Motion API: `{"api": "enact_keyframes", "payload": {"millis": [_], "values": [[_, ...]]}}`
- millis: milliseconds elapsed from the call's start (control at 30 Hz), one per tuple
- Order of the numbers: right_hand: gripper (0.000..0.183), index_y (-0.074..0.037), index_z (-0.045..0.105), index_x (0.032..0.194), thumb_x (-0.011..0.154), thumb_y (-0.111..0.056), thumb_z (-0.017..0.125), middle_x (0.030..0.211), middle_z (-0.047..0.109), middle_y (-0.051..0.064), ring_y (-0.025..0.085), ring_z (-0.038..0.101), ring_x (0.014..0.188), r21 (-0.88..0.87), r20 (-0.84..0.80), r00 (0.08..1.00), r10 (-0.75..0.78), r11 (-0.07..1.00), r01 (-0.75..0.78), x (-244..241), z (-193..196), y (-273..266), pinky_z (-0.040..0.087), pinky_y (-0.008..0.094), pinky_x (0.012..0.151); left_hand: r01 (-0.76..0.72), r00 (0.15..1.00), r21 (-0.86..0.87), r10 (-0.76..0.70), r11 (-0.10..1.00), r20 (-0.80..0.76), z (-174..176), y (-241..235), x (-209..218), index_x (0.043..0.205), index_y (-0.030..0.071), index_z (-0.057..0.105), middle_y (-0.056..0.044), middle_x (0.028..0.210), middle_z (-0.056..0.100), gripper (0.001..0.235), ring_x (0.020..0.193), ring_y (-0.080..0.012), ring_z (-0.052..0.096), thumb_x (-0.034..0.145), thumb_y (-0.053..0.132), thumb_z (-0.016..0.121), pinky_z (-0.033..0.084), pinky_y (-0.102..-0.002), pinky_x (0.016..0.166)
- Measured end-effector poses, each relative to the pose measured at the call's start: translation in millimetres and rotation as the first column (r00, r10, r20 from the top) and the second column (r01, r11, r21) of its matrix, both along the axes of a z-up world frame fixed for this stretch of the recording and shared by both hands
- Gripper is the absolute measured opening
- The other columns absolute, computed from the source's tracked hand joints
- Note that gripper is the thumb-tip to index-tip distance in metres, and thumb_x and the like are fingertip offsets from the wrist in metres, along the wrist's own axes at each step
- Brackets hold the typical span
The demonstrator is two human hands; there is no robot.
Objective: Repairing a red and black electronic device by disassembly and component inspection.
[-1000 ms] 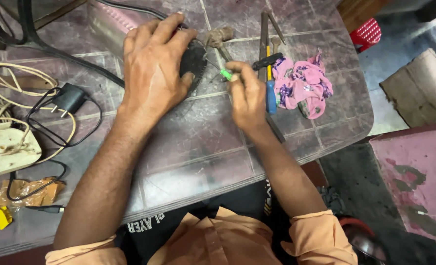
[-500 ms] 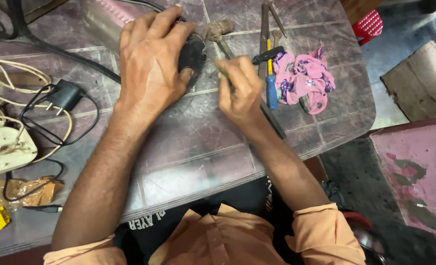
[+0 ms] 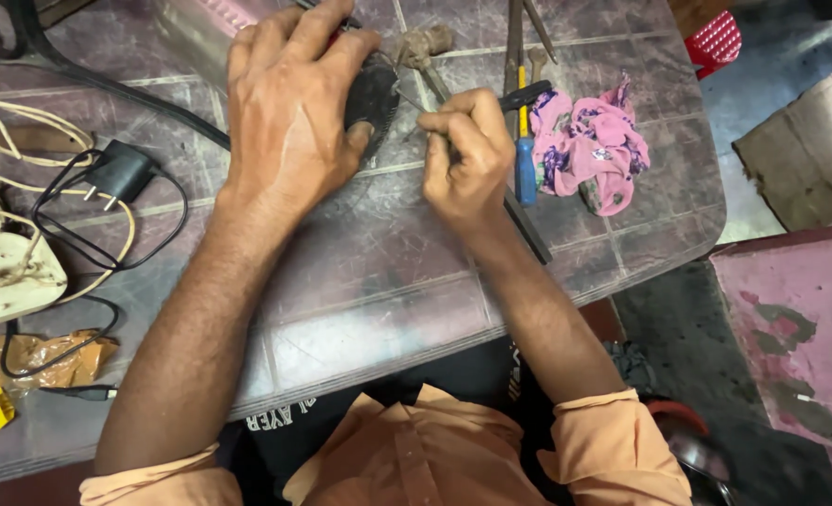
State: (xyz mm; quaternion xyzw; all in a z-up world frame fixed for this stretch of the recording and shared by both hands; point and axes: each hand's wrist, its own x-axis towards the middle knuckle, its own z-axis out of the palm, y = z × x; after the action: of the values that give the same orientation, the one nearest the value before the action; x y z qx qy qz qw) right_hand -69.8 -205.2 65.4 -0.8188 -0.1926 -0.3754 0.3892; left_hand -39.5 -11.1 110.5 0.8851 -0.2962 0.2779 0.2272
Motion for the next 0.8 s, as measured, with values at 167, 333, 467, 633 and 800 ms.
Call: {"api": "enact_keyframes", "payload": {"millis": [167, 333, 467, 633, 800], "values": [[0.029, 0.008, 0.058, 0.112, 0.085, 0.005, 0.067, 0.093, 0.057, 0.015, 0.026, 0.059, 0.068, 0.120, -0.085, 0.996, 0.007, 0.993, 0.003, 0.6, 1.4, 0.1, 0.050, 0.034, 0.060, -0.003, 1.000, 0.005, 0.003, 1.000, 0.008, 1.2, -0.3, -0.9, 0.133, 0.008, 0.069, -0.014, 0.147, 0.057, 0.068, 0.131, -0.0379, 0.052, 0.070, 0.017, 0.093, 0.038, -0.053, 0.109], [0.009, 0.001, 0.061, 0.105, 0.101, 0.009, 0.062, 0.093, 0.065, 0.013, 0.025, 0.067, 0.079, -0.018, -0.077, 0.996, -0.055, 0.998, 0.053, 12.8, -32.3, -16.9, 0.052, 0.037, 0.071, 0.006, 1.000, 0.000, -0.006, 1.000, -0.002, 1.5, -0.8, -0.4, 0.134, 0.008, 0.068, -0.014, 0.148, 0.057, 0.069, 0.131, -0.0381, 0.052, 0.069, 0.017, 0.093, 0.038, -0.053, 0.109], [0.015, 0.002, 0.065, 0.104, 0.093, 0.011, 0.067, 0.092, 0.064, 0.016, 0.026, 0.066, 0.078, 0.021, 0.036, 0.999, 0.016, 1.000, -0.017, 4.9, -12.0, -7.5, 0.052, 0.037, 0.068, -0.002, 1.000, 0.006, 0.002, 1.000, 0.000, 1.3, -0.1, 0.5, 0.132, 0.008, 0.069, -0.014, 0.148, 0.057, 0.069, 0.130, -0.0380, 0.053, 0.069, 0.018, 0.093, 0.038, -0.053, 0.108], [0.019, 0.003, 0.063, 0.101, 0.083, 0.011, 0.064, 0.093, 0.061, 0.018, 0.027, 0.061, 0.075, 0.131, -0.007, 1.000, 0.007, 0.991, -0.006, 1.9, -6.0, -0.3, 0.050, 0.034, 0.065, 0.011, 1.000, 0.011, -0.011, 1.000, -0.008, 2.2, 0.9, -0.2, 0.134, 0.008, 0.069, -0.014, 0.148, 0.057, 0.069, 0.130, -0.0385, 0.052, 0.070, 0.018, 0.093, 0.038, -0.054, 0.110], [0.005, 0.004, 0.067, 0.104, 0.100, 0.007, 0.067, 0.088, 0.067, 0.013, 0.024, 0.066, 0.077, 0.008, -0.080, 0.996, -0.042, 0.999, 0.043, 2.6, -22.9, -7.2, 0.050, 0.035, 0.072, -0.007, 1.000, 0.024, 0.007, 1.000, -0.002, 0.0, 0.1, 0.4, 0.134, 0.008, 0.069, -0.013, 0.147, 0.057, 0.068, 0.130, -0.0384, 0.052, 0.070, 0.018, 0.092, 0.038, -0.054, 0.110]]}}
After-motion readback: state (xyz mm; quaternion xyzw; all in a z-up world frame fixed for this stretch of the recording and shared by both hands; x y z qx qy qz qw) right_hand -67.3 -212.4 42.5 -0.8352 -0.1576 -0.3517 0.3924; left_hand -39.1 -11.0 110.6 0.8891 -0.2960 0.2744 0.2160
